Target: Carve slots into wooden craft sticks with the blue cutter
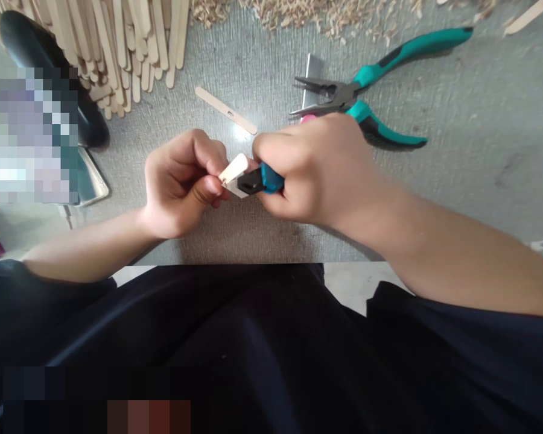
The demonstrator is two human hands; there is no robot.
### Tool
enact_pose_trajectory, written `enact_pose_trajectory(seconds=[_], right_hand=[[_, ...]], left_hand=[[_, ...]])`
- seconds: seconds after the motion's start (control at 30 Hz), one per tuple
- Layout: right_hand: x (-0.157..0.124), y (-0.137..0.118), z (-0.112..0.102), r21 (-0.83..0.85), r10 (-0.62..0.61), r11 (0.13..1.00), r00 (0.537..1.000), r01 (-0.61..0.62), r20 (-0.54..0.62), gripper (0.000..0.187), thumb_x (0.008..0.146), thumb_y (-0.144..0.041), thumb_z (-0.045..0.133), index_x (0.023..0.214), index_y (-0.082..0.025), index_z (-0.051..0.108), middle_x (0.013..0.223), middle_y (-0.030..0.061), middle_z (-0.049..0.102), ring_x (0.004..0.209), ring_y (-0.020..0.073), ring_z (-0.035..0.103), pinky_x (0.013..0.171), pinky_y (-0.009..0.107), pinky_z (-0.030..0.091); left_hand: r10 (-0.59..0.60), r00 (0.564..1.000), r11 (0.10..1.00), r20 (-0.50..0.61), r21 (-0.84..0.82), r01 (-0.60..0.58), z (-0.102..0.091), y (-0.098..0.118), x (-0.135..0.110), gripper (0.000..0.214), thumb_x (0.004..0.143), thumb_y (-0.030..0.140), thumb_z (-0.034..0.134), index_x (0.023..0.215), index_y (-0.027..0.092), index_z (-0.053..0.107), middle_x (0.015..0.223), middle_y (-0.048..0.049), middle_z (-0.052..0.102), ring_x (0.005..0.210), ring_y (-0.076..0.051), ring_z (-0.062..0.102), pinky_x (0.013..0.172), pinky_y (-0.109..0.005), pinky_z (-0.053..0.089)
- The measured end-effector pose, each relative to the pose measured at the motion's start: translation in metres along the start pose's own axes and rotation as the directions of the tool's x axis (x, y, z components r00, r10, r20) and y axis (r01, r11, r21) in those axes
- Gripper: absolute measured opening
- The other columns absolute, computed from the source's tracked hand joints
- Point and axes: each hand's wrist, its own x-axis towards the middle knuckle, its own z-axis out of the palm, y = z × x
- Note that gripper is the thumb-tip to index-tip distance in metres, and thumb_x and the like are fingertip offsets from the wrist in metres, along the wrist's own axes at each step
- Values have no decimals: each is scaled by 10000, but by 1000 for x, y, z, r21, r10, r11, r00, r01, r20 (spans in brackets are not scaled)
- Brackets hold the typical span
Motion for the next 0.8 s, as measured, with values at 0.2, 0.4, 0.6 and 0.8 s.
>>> enact_pose_trajectory(seconds=[0.2, 0.4, 0.6, 0.8], right_hand=[[-2, -7, -1, -46, 58, 998, 985, -51, 165, 248, 901, -466, 625, 768, -275, 540, 660, 15, 629, 560, 186, 468, 567, 352, 262], [2, -8, -3, -41, 95, 995, 992, -92, 78, 300, 865, -496, 601, 733, -286, 432, 634, -5, 541, 575, 175, 426, 575, 356, 256], [6, 4, -12, -145, 211, 969, 975, -200, 65, 470, 1096, -546, 498, 707, -283, 509, 590, 2, 468, 565, 179, 451, 589, 385, 336], [4, 11, -6, -140, 136, 980, 990, -141, -45, 350, 1108, -511, 589, 836, -291, 590, 628, -22, 581, 583, 177, 589, 587, 369, 401]], left_hand=[[0, 998, 1000, 63, -9, 1, 7, 3, -2, 475, 1056, 686, 808, 905, 248, 699, 778, 33, 722, 804, -150, 836, 758, -325, 759], [-43, 999, 998, 27, -43, 44, 10, 7, -2, 443, 1058, 664, 816, 949, 247, 714, 757, 41, 719, 588, -82, 708, 531, -220, 634], [-6, 998, 999, -67, -38, 3, 6, -5, 4, 488, 1060, 734, 769, 997, 251, 735, 750, 60, 701, 647, -85, 781, 553, -177, 647], [-14, 992, 1000, -122, 13, 16, 9, 4, 4, 467, 1043, 691, 816, 1007, 231, 740, 780, 62, 705, 641, -61, 782, 557, -143, 613]])
